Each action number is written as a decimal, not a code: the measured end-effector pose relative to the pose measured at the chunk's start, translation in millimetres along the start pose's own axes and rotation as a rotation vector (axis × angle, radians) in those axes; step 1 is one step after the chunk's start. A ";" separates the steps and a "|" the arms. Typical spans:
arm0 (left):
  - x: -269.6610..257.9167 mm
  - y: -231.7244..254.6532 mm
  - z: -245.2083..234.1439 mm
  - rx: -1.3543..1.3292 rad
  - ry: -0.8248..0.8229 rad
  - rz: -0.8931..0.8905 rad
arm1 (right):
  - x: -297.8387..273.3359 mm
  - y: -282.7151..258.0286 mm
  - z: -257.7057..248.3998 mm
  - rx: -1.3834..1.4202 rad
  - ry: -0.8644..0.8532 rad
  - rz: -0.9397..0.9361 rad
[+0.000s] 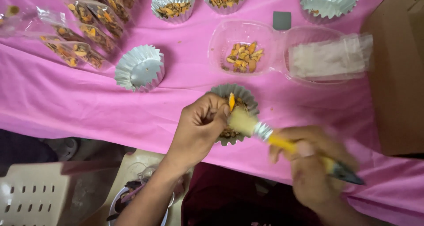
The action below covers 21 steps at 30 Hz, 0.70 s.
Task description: Sorting dried herbs and seeds by picking out specific pieces and using a brush to spread them in a foil liner
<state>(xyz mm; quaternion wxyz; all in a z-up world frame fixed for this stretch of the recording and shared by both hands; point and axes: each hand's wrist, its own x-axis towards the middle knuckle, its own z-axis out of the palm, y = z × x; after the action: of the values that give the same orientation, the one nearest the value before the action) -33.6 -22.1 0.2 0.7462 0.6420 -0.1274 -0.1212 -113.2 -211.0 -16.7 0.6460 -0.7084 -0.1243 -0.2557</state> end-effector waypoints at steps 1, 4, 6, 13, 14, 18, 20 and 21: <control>0.7 -1.5 0.2 0.066 -0.004 0.046 | -0.7 5.1 -1.4 0.079 0.132 -0.063; 3.3 -6.6 4.6 0.117 -0.014 0.094 | 15.8 -15.1 -1.5 -0.049 0.130 0.020; 7.7 -6.9 6.6 0.107 -0.027 0.107 | 18.7 -24.9 -1.2 -0.252 0.001 0.160; 18.1 -4.9 3.7 0.206 -0.036 0.051 | 6.7 -4.6 -1.9 0.109 0.116 -0.011; 20.8 -2.5 4.5 0.211 -0.039 0.051 | 11.0 -11.7 -0.7 -0.003 0.039 0.038; 54.7 7.3 -7.2 0.406 -0.074 0.081 | -0.9 2.6 -1.7 0.044 0.057 0.006; 80.6 9.9 -16.0 0.830 -0.001 0.132 | -10.1 7.4 1.0 0.049 0.124 0.069; 98.8 5.4 -20.4 0.832 0.001 0.126 | -13.4 8.1 1.2 0.053 0.122 0.074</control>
<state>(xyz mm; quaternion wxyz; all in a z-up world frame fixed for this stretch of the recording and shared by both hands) 66.2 -36.4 6.0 0.4292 0.8797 -0.2042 -0.0132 -120.1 -208.9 -30.6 0.6799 -0.6783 -0.0650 -0.2711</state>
